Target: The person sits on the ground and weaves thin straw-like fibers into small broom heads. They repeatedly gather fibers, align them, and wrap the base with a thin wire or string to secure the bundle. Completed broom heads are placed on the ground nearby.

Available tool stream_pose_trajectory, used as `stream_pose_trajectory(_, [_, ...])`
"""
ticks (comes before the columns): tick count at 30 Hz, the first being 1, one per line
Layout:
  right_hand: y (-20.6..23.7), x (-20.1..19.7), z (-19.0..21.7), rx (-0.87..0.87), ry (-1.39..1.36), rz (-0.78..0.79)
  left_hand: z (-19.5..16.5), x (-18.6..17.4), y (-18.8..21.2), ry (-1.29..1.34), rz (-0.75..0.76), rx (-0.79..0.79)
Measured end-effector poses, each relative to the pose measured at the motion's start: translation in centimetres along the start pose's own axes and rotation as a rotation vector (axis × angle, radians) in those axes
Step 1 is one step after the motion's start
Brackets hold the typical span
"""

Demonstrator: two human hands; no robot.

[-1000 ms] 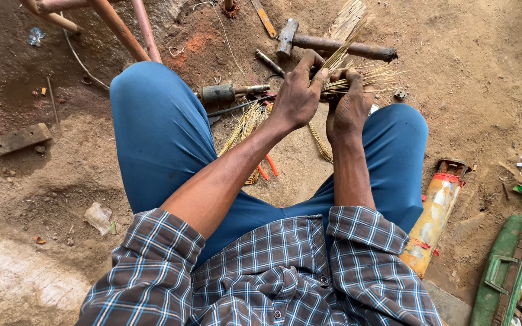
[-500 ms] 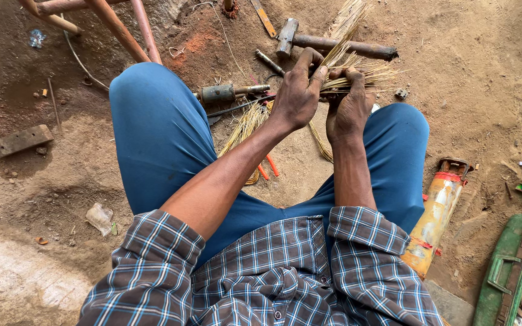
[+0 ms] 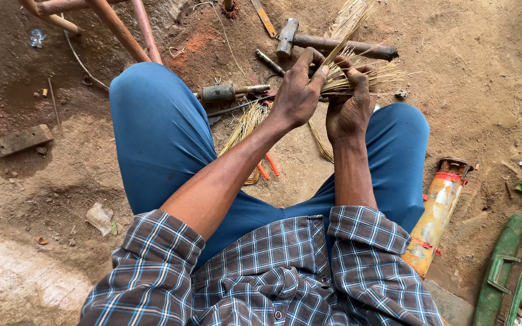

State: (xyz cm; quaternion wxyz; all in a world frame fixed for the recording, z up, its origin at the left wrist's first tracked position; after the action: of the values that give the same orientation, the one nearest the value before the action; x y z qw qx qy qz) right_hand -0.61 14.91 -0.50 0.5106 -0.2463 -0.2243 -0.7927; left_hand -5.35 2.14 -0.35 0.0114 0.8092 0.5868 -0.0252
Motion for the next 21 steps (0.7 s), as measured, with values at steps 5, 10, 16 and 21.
stream_pose_trajectory(5, [0.3,0.4,0.2,0.015,0.026,0.037,0.2,0.1,0.0,0.029,0.018,-0.027])
stream_pose_trajectory(10, [0.3,0.7,0.1,0.046,0.004,0.057,-0.4,-0.1,0.3,0.056,0.015,-0.011])
stream_pose_trajectory(16, [-0.2,0.1,-0.6,0.029,0.022,-0.001,-0.7,-0.2,0.1,0.033,0.037,-0.017])
stream_pose_trajectory(21, [-0.6,-0.6,-1.0,0.03,-0.008,0.004,-0.5,0.0,0.2,0.076,0.039,-0.007])
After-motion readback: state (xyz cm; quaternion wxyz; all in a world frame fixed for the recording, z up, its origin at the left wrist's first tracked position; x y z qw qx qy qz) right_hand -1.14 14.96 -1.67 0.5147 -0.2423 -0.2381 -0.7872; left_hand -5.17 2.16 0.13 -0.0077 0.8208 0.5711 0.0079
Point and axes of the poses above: each hand's wrist, its own y-axis away from the middle knuckle, its own x-axis out of the palm, z = x × y, the point moved 6 cm from there along -y, towards the middle knuckle, and after that the axes turned 3 degrees about y, right-handed, at the moved point
